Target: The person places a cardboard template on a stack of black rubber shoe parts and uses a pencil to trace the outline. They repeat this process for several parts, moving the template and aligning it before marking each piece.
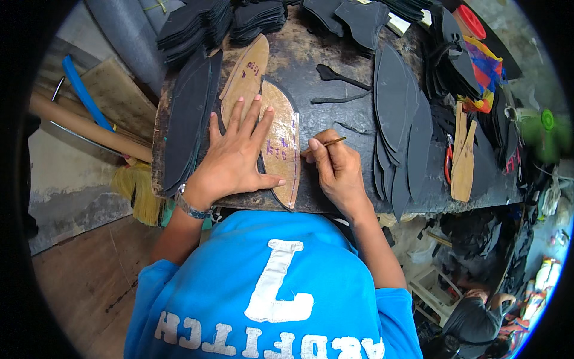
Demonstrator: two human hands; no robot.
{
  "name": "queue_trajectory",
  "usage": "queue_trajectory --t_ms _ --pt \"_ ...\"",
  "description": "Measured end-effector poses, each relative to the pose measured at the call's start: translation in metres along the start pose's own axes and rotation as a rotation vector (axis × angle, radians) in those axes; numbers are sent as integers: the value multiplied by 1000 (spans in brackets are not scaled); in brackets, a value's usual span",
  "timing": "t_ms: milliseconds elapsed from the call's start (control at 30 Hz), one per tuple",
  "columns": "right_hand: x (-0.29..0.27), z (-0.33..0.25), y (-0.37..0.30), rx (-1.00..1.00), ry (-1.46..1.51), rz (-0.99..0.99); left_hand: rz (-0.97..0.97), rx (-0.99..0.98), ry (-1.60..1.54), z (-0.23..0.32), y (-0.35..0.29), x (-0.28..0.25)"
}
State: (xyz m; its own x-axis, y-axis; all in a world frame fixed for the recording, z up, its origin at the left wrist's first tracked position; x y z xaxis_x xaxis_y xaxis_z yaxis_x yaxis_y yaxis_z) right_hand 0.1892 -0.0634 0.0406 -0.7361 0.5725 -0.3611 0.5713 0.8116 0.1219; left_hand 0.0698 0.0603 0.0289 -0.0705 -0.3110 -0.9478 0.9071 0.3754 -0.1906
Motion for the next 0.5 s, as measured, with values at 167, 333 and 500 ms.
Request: queue_trajectory --t_ms 167,333,500 --pt "16 -15 6 -260 -251 -23 0 2 2 0 0 1" --pt "8 -5 17 -86 -100 -37 -7 5 -3 0 0 1" --pt "11 1 31 -47 -93 2 9 15 -5 0 0 1"
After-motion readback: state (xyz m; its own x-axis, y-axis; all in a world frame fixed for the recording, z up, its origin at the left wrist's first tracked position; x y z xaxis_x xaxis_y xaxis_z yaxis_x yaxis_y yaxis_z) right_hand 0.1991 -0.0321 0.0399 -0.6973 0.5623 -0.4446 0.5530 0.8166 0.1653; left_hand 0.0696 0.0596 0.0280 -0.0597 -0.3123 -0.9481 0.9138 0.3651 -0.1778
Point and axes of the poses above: each hand's wrist, its own y-axis towards the middle knuckle, its own x-axis out of the palm, z = x × y, the point moved 8 cm from there along y, towards the middle knuckle, and after that the axes turned 1 degree about z, right-handed, at the moved point
